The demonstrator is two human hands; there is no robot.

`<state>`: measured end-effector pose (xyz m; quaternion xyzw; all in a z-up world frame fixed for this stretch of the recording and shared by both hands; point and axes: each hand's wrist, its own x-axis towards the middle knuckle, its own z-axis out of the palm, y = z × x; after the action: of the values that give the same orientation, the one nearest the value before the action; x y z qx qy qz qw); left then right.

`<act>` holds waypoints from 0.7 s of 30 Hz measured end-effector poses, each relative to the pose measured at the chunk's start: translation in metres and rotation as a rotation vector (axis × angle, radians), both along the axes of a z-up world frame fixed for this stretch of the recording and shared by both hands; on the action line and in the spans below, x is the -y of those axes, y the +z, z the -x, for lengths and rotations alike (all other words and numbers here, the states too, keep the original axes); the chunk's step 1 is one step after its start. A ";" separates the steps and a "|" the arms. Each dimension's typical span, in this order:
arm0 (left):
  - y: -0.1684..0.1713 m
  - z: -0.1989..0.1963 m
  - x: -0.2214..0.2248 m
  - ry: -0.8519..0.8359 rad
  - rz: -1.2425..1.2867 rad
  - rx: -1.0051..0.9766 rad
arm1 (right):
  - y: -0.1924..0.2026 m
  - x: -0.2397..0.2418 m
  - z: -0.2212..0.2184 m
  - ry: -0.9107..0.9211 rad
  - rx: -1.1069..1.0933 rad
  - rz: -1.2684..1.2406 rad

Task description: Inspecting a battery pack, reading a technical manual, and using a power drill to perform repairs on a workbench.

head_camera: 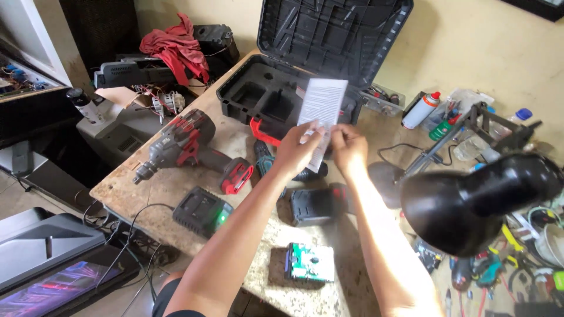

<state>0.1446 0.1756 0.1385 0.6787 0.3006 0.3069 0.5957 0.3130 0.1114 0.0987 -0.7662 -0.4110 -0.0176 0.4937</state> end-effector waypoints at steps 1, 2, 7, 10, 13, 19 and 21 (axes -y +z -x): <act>0.011 0.012 0.014 -0.004 -0.001 -0.001 | 0.007 0.009 0.017 -0.004 -0.001 -0.001; 0.022 0.023 0.028 0.004 0.066 0.085 | 0.015 0.019 0.035 0.029 0.235 -0.045; 0.008 0.053 0.057 0.092 0.204 0.426 | 0.034 0.067 0.105 0.204 0.603 -0.131; -0.007 0.076 0.063 0.242 0.291 0.399 | 0.035 0.102 0.126 0.371 0.541 -0.089; -0.001 0.102 0.085 0.162 0.380 0.392 | 0.040 0.140 0.134 0.303 0.572 -0.098; -0.002 0.094 0.130 0.017 0.491 0.368 | 0.048 0.205 0.138 0.219 0.232 0.172; 0.021 0.090 0.152 -0.132 0.551 0.351 | 0.049 0.215 0.136 0.233 -0.079 0.091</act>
<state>0.0547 0.0233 0.1591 0.4466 0.2205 0.2872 0.8182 0.1768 -0.1038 0.1481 -0.7351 -0.4778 0.0886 0.4728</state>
